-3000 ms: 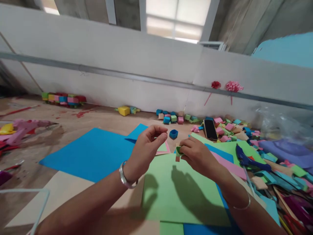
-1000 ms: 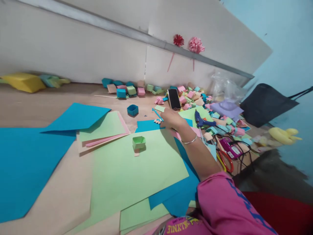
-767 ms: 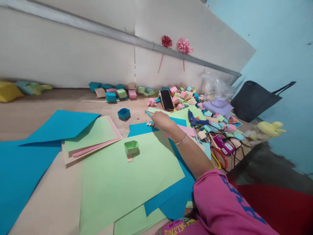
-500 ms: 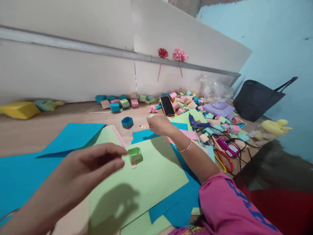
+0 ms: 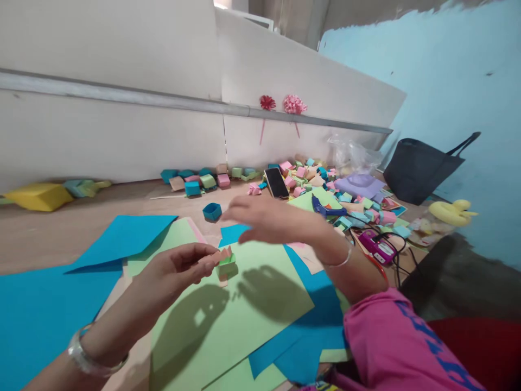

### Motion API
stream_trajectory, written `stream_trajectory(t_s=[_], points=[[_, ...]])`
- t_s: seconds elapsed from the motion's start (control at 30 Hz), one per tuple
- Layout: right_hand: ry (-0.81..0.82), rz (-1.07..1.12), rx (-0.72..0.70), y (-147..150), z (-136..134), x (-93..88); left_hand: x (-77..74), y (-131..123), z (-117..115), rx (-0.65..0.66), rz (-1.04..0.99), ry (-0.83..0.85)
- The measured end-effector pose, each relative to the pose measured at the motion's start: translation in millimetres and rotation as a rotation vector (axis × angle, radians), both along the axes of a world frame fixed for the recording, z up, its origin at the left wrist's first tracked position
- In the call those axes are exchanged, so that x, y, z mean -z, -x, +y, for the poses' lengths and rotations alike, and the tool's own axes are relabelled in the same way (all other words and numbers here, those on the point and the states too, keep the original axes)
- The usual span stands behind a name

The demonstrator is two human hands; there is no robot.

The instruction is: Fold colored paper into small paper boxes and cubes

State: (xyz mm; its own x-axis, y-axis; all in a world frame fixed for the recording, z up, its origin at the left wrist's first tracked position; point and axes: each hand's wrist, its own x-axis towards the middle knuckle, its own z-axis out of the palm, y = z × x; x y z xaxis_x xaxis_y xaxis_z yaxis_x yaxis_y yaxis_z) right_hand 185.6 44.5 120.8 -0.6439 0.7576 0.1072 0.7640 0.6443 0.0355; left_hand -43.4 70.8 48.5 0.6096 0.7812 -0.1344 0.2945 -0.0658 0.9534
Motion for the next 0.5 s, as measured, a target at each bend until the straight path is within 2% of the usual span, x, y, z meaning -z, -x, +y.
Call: stream_trajectory(t_s=[0.1,0.13,0.17,0.27,0.33,0.43,0.5], points=[[-0.039,-0.068,0.321,-58,-7,-7.8,0.6,-1,2,0.0,-0.059,-0.013],[-0.015,-0.142,0.477,-81,-11,-3.8,0.3,-2,1,0.002,-0.078,-0.009],[-0.006,-0.178,0.561,-103,-15,3.4,-0.3,-2,1,0.011,-0.092,0.0],[0.01,-0.259,0.759,-164,-28,37.6,-2.3,-2,-3,0.049,-0.096,0.017],[0.002,-0.283,0.869,-193,-34,63.2,-2.5,-3,-6,0.069,-0.081,0.028],[-0.006,-0.261,0.953,-214,-34,94.7,-0.8,-4,-8,0.082,-0.046,0.043],[-0.004,-0.216,0.971,-219,-30,108.8,0.6,-4,-9,0.074,-0.019,0.046]])
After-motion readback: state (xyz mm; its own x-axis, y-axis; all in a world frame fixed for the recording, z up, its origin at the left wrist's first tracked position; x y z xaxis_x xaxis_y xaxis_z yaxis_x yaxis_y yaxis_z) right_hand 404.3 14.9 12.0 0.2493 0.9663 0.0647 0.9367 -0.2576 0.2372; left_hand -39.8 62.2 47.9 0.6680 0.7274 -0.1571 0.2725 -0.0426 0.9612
